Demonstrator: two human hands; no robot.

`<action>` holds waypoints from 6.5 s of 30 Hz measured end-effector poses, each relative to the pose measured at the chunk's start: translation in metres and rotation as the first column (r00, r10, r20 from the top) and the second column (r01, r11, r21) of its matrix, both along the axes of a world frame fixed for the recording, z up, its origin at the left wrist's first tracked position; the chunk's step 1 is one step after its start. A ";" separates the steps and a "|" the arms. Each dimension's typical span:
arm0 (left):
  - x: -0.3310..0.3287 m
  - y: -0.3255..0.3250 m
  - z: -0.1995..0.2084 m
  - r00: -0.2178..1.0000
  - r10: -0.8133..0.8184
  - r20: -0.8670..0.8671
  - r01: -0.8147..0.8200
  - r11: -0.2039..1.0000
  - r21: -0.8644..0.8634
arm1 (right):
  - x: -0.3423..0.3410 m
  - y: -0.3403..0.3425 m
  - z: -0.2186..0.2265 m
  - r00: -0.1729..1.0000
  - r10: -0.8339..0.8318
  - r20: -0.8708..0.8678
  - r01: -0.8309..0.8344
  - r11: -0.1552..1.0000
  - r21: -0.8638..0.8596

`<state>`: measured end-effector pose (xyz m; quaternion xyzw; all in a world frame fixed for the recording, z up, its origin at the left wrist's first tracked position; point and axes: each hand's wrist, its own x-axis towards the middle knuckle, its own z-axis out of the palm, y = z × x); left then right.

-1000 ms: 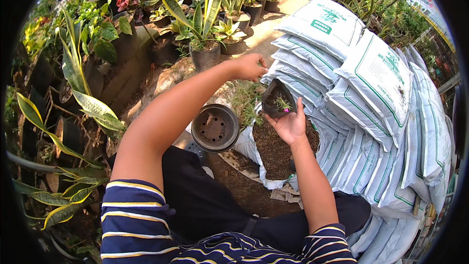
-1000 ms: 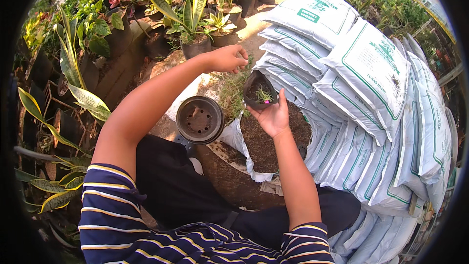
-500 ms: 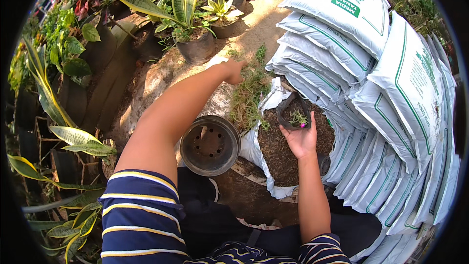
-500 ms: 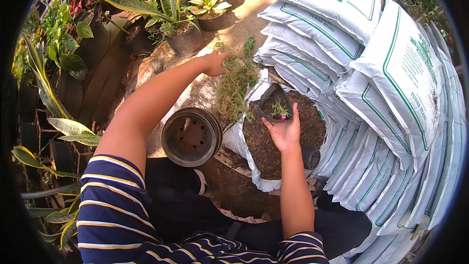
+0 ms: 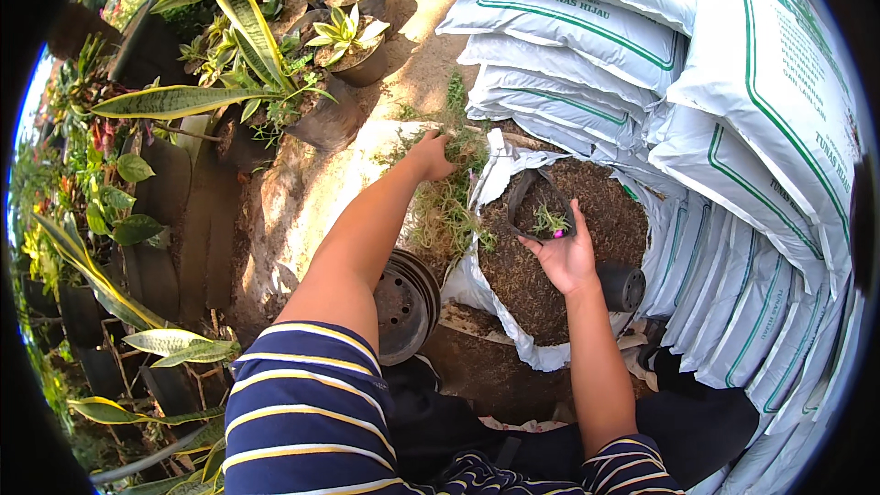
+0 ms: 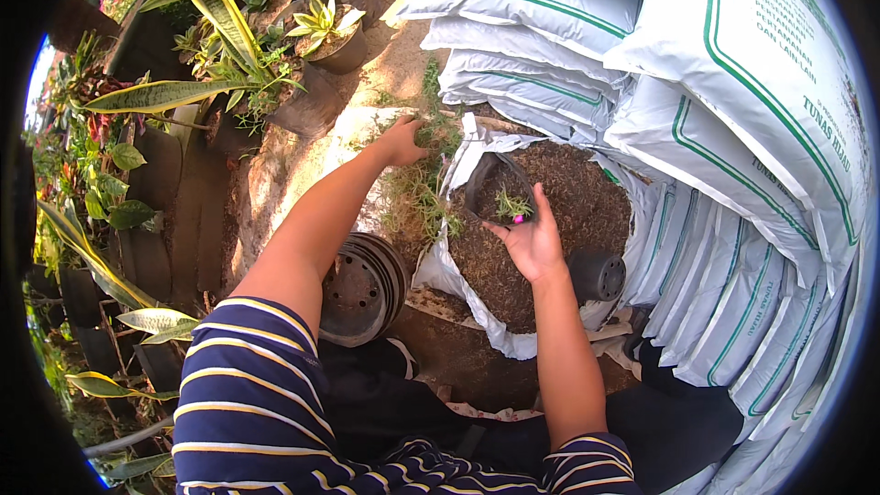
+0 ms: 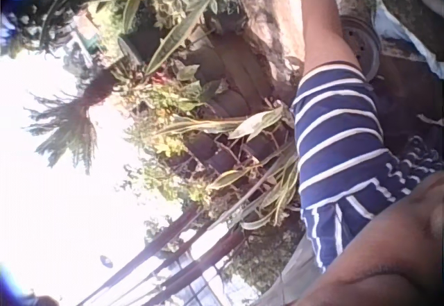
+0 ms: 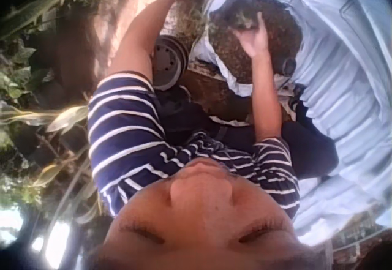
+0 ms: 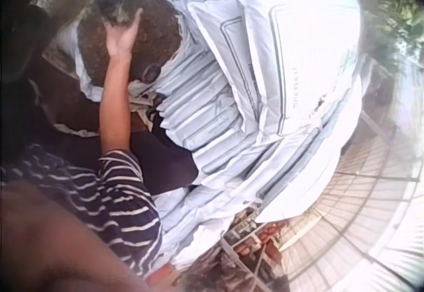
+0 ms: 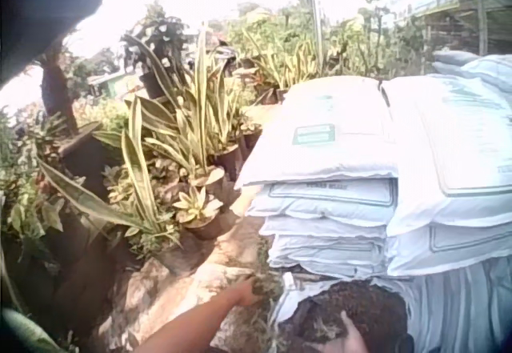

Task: The person removes a plant from its container, clears excess dirt from the roots, and uses a smaller pot to scoop soil from a bag into a new pot before planting it.

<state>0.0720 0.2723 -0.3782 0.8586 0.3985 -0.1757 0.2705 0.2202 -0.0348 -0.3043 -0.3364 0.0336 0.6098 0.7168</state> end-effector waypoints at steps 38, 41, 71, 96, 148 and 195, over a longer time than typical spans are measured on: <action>-0.088 0.035 0.117 0.698 0.696 0.169 -0.106 0.334 -0.936 | -0.064 0.196 0.006 0.916 0.305 0.261 -0.285 0.952 -0.111; -0.104 0.043 0.089 0.519 0.838 0.170 -0.142 0.281 -0.949 | -0.081 0.236 -0.004 0.900 0.324 0.292 -0.292 0.945 -0.146; -0.079 0.083 -0.004 0.358 0.591 0.723 -0.566 0.753 -0.335 | -0.087 0.383 -0.105 0.019 0.345 0.938 0.265 0.903 -0.338; -0.043 0.105 0.032 0.825 0.443 0.350 -0.416 0.896 -0.153 | -0.035 0.386 -0.099 0.571 0.276 0.773 -0.112 0.959 -0.260; 0.190 -0.554 0.443 0.101 -0.806 0.584 0.946 0.259 0.194 | 0.092 -0.544 0.331 -0.137 0.385 0.913 0.286 0.897 -0.336; 0.237 -0.699 0.246 0.369 -0.808 0.460 0.865 0.480 0.150 | 0.103 -0.574 0.043 0.005 0.516 0.857 0.858 0.438 -0.269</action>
